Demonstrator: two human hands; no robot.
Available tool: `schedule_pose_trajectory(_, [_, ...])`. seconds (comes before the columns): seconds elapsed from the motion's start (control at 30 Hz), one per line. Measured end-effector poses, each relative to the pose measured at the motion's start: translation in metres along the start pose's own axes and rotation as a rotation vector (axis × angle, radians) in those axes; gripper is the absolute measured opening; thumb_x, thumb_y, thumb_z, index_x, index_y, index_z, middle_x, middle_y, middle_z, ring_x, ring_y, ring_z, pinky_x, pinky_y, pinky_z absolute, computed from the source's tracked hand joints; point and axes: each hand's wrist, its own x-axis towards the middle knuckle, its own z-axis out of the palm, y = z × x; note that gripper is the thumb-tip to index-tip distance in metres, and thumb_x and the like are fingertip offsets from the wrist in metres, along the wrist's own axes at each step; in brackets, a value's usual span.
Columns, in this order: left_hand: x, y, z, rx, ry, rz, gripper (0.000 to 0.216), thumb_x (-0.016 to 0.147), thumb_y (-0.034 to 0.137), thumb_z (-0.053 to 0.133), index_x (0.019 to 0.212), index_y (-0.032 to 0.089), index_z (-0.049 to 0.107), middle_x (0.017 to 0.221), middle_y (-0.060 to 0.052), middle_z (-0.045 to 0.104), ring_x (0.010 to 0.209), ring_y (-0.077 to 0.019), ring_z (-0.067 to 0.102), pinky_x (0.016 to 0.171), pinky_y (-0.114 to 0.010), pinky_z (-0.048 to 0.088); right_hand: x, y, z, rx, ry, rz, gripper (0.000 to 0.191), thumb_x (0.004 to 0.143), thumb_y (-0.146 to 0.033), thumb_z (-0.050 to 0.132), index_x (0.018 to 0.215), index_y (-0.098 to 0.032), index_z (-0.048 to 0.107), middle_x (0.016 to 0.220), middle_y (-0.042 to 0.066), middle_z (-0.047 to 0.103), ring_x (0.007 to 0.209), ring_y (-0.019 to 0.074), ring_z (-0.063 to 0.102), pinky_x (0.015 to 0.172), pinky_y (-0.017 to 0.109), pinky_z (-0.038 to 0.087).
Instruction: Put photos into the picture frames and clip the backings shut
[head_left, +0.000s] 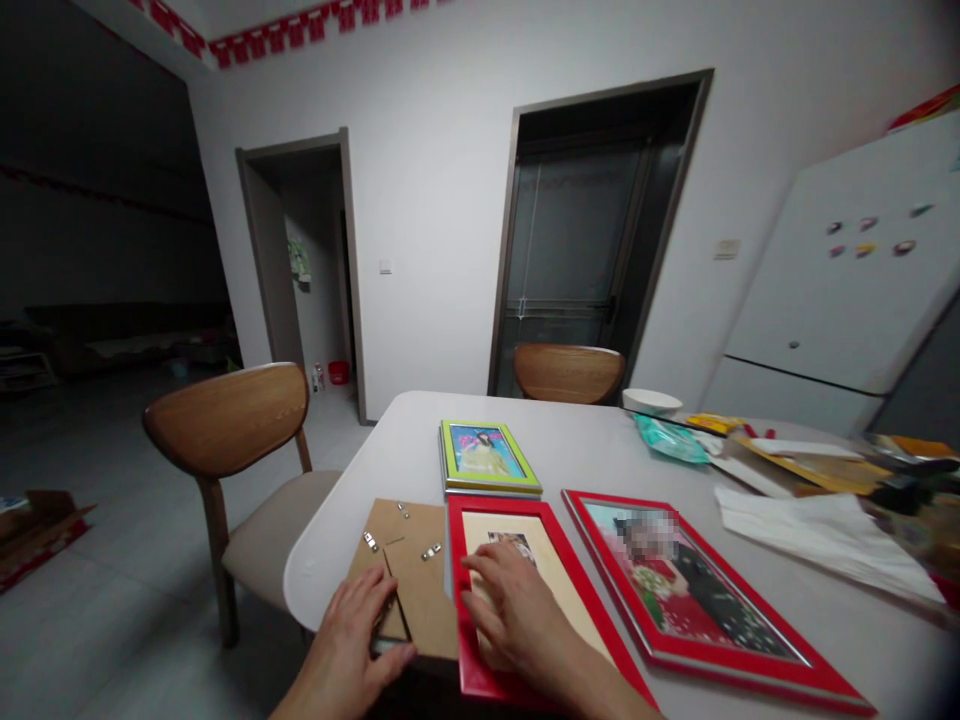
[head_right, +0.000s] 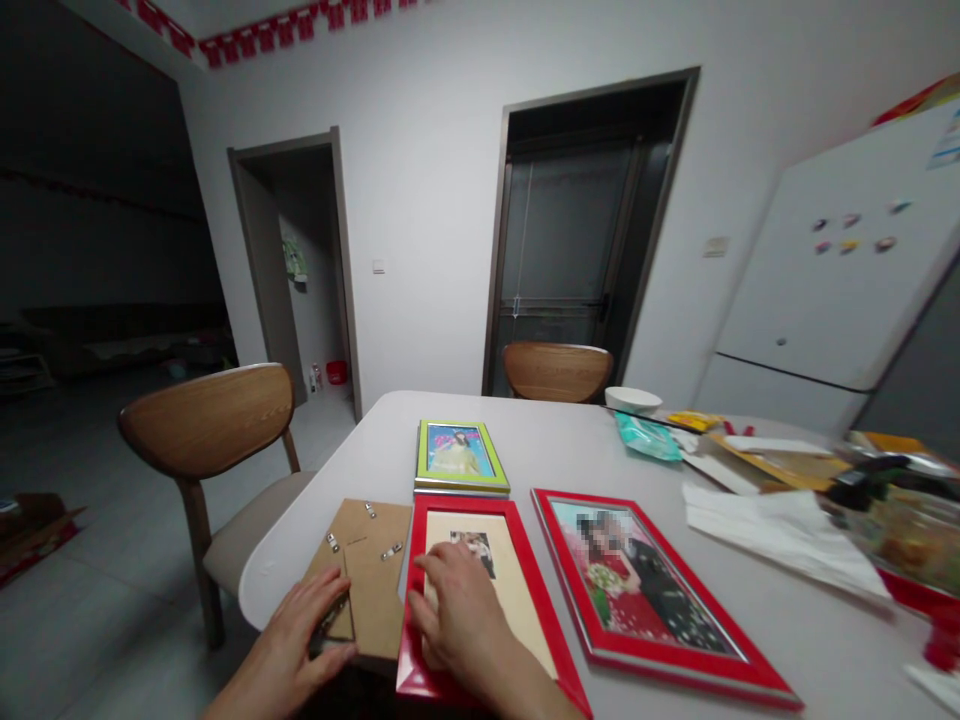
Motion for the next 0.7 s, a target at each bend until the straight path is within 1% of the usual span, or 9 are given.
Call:
schedule_pose_trajectory(0.13, [-0.004, -0.024, 0.004, 0.093, 0.002, 0.027, 0.053, 0.063, 0.025, 0.061, 0.114, 0.021, 0.048, 0.125, -0.01, 0.043, 0.116, -0.0271, 0.037, 0.096, -0.048, 0.027, 0.009, -0.03, 0.017, -0.056, -0.077, -0.074, 0.031, 0.066, -0.039, 0.054, 0.091, -0.021, 0.057, 0.092, 0.006, 0.055, 0.089, 0.0217, 0.044, 0.08, 0.034, 0.03])
schedule_pose_trajectory(0.2, [-0.004, -0.029, 0.008, 0.102, 0.025, 0.068, 0.054, 0.06, 0.022, 0.063, 0.113, 0.022, 0.049, 0.124, -0.01, 0.045, 0.114, -0.0274, 0.039, 0.095, -0.046, 0.031, 0.013, -0.037, 0.025, -0.091, -0.102, -0.07, 0.03, 0.066, -0.041, 0.053, 0.086, -0.02, 0.057, 0.089, 0.006, 0.055, 0.087, 0.0216, 0.044, 0.079, 0.035, 0.03])
schedule_pose_trajectory(0.27, [-0.002, -0.032, 0.009, 0.094, 0.042, 0.087, 0.053, 0.059, 0.02, 0.063, 0.111, 0.022, 0.051, 0.122, -0.01, 0.046, 0.113, -0.0278, 0.04, 0.093, -0.044, 0.034, 0.015, -0.04, 0.032, -0.098, -0.113, -0.052, 0.035, 0.064, -0.044, 0.054, 0.089, -0.02, 0.056, 0.091, 0.006, 0.053, 0.086, 0.0222, 0.044, 0.078, 0.036, 0.031])
schedule_pose_trajectory(0.33, [0.0, -0.033, 0.008, 0.078, 0.046, 0.083, 0.052, 0.06, 0.023, 0.065, 0.111, 0.02, 0.052, 0.122, -0.011, 0.047, 0.112, -0.0281, 0.041, 0.093, -0.042, 0.036, 0.016, -0.041, 0.037, -0.077, -0.119, -0.031, 0.038, 0.06, -0.042, 0.057, 0.092, -0.021, 0.055, 0.092, 0.006, 0.052, 0.086, 0.0226, 0.044, 0.076, 0.035, 0.032])
schedule_pose_trajectory(0.4, [0.001, -0.033, 0.005, 0.06, 0.048, 0.074, 0.054, 0.06, 0.029, 0.067, 0.111, 0.018, 0.052, 0.121, -0.012, 0.048, 0.111, -0.0282, 0.043, 0.092, -0.042, 0.037, 0.016, -0.043, 0.037, -0.009, -0.105, -0.014, 0.036, 0.058, -0.032, 0.058, 0.092, -0.022, 0.055, 0.092, 0.005, 0.051, 0.085, 0.0214, 0.045, 0.074, 0.033, 0.034])
schedule_pose_trajectory(0.47, [0.003, -0.029, 0.0, 0.042, 0.073, 0.074, 0.057, 0.057, 0.033, 0.069, 0.11, 0.018, 0.052, 0.119, -0.012, 0.05, 0.11, -0.0282, 0.045, 0.092, -0.041, 0.038, 0.015, -0.046, 0.031, 0.092, -0.065, -0.018, 0.036, 0.057, -0.021, 0.055, 0.094, -0.022, 0.054, 0.091, 0.005, 0.051, 0.085, 0.0193, 0.045, 0.074, 0.03, 0.035])
schedule_pose_trajectory(0.53, [0.005, -0.02, -0.004, 0.027, 0.124, 0.092, 0.06, 0.056, 0.035, 0.07, 0.111, 0.018, 0.051, 0.119, -0.012, 0.05, 0.109, -0.028, 0.045, 0.092, -0.042, 0.038, 0.013, -0.048, 0.018, 0.168, -0.006, -0.042, 0.036, 0.058, -0.016, 0.052, 0.093, -0.022, 0.055, 0.092, 0.005, 0.051, 0.086, 0.0182, 0.046, 0.075, 0.029, 0.036])
schedule_pose_trajectory(0.63, [0.01, 0.004, -0.006, -0.01, 0.178, 0.153, 0.061, 0.058, 0.038, 0.068, 0.112, 0.017, 0.049, 0.122, -0.013, 0.047, 0.112, -0.0283, 0.042, 0.092, -0.043, 0.037, 0.004, -0.041, -0.009, 0.191, 0.04, -0.056, 0.03, 0.06, -0.015, 0.049, 0.087, -0.021, 0.057, 0.094, 0.005, 0.052, 0.088, 0.0182, 0.047, 0.078, 0.03, 0.036])
schedule_pose_trajectory(0.7, [0.014, 0.025, -0.001, -0.052, 0.157, 0.208, 0.062, 0.058, 0.039, 0.068, 0.112, 0.015, 0.049, 0.123, -0.014, 0.046, 0.113, -0.0288, 0.04, 0.093, -0.042, 0.036, -0.008, -0.027, -0.027, 0.192, 0.022, -0.017, 0.031, 0.06, -0.015, 0.048, 0.088, -0.021, 0.058, 0.1, 0.007, 0.053, 0.092, 0.0192, 0.048, 0.082, 0.032, 0.037])
